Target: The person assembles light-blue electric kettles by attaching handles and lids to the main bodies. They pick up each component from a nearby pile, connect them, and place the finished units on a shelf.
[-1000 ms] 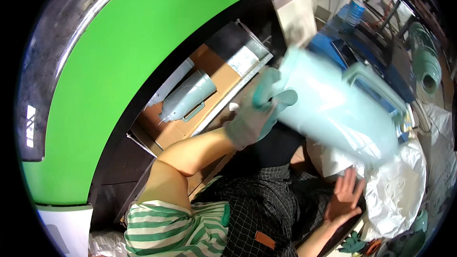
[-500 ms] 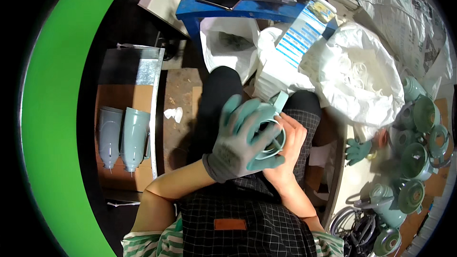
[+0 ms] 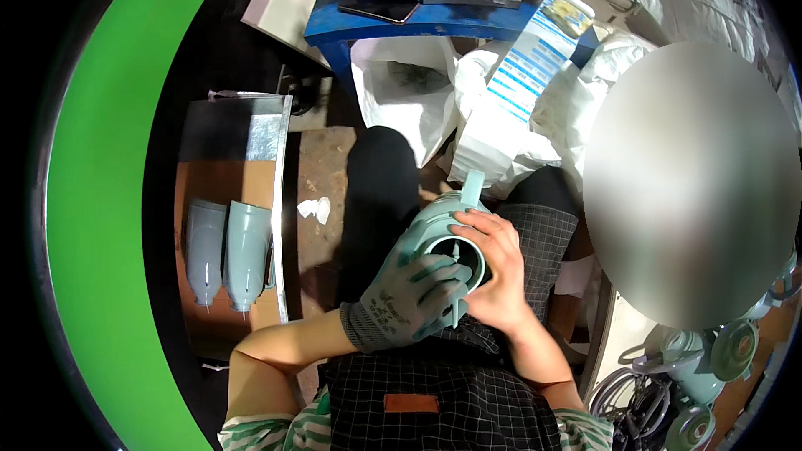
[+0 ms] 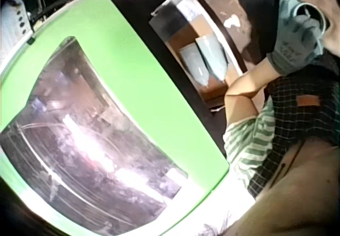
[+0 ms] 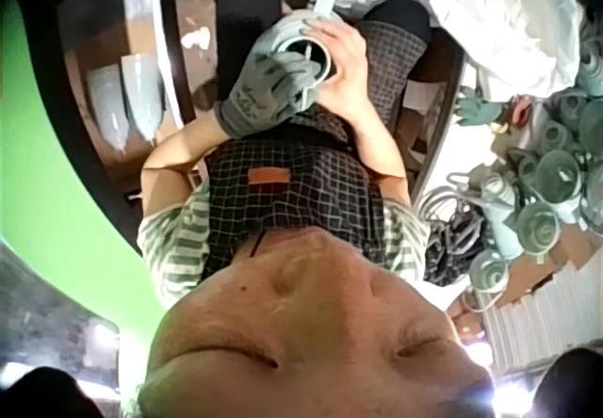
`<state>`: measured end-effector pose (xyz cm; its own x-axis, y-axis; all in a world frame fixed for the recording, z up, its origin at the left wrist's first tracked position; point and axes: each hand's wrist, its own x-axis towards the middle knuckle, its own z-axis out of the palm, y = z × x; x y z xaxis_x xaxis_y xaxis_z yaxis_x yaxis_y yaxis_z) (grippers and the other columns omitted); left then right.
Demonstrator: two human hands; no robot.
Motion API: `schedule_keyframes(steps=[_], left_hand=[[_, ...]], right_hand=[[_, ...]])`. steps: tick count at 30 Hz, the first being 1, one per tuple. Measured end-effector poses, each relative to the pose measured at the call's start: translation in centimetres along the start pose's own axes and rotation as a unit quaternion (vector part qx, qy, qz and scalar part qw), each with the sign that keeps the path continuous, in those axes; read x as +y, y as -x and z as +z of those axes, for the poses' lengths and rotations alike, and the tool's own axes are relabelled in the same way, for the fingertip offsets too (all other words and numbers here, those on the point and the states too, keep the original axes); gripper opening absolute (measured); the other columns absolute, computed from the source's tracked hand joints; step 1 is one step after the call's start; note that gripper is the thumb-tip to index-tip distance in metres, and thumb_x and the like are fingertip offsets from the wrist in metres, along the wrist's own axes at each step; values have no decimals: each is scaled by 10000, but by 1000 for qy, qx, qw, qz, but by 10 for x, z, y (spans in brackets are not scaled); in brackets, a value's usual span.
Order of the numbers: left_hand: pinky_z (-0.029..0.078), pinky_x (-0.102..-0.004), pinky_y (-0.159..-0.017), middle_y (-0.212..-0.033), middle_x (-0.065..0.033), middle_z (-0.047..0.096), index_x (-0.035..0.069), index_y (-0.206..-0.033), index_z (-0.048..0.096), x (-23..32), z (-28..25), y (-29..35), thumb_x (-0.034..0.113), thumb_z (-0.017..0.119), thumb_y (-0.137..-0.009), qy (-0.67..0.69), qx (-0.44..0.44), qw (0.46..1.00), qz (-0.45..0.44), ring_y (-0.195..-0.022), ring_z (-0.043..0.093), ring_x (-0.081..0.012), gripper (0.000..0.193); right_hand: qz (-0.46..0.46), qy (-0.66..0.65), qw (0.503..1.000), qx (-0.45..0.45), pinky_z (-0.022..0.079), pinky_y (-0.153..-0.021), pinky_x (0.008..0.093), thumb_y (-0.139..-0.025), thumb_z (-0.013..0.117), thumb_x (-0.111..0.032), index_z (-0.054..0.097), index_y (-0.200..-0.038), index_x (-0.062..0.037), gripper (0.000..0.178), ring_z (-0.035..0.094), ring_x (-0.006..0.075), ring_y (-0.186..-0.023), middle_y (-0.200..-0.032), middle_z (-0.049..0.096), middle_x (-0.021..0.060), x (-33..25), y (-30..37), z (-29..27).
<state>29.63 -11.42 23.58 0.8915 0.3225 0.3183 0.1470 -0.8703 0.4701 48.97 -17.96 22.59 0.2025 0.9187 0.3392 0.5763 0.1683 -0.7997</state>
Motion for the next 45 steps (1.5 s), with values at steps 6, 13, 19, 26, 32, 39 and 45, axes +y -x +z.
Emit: schedule_keyframes(steps=[6, 13, 19, 26, 32, 39, 45], left_hand=[[458, -668, -1031, -1273, -25, 600, 257, -1190, 675, -27, -15, -12, 303, 714, -855, -69, -28, 990, 119, -1291, 517, -241, 340], [248, -745, -1153, -1542, -200, 421, 199, -1507, 449, -108, -37, -55, 605, 807, -776, -157, 192, 968, -27, -1417, 415, -462, 909], [262, -713, -1170, -1529, -212, 435, 163, -1539, 396, -114, -28, -50, 538, 863, -746, -76, 124, 989, -40, -1392, 450, -480, 994], [476, -537, -1110, -1405, -126, 565, 212, -1374, 540, -32, -11, -37, 408, 927, -760, 170, 79, 981, -57, -1327, 556, -376, 753], [483, -643, -1079, -1339, -165, 578, 115, -1344, 506, 2, 13, -45, 458, 875, -787, 112, 80, 989, 62, -1271, 589, -432, 751], [483, -650, -1069, -1336, -175, 542, 70, -1258, 621, -13, 14, -67, 415, 819, -810, 47, 125, 989, 56, -1300, 536, -448, 599], [473, -555, -1055, -1329, -178, 554, 39, -1468, 512, -18, 2, -81, 533, 869, -749, 51, 20, 998, 29, -1228, 539, -394, 942]], right_hand=[[-58, -50, 992, -97, 420, -1101, 485, -630, 893, -221, 705, -1215, -85, 629, 598, 333, -1282, -1339, 668, 104, 7, -26, -16], [-104, -70, 992, 4, 349, -1190, 528, -680, 904, -151, 687, -1311, -157, 667, 371, 402, -1487, -1532, 498, 153, 28, -128, 24], [-167, 13, 986, -9, 348, -1190, 538, -664, 884, -149, 601, -1383, -121, 773, 364, 417, -1492, -1568, 449, 154, 21, -127, 4], [80, -331, 933, -119, 495, -1080, 408, -821, 771, -13, 699, -1196, -31, 383, 622, 266, -1278, -1317, 688, 143, 31, -50, -97], [81, 275, 897, 337, 545, -762, 410, -899, 689, -77, 734, -1023, -56, 134, 699, 305, -854, -1001, 714, 123, 203, -134, -163], [87, 439, 845, 292, 553, -762, 429, -834, 784, -192, 747, -976, -139, 156, 711, 320, -891, -1011, 734, 74, 226, -138, -191], [189, 481, 825, 227, 541, -707, 434, -873, 798, -304, 737, -930, -105, 217, 709, 331, -803, -876, 745, 101, 202, -104, -214]])
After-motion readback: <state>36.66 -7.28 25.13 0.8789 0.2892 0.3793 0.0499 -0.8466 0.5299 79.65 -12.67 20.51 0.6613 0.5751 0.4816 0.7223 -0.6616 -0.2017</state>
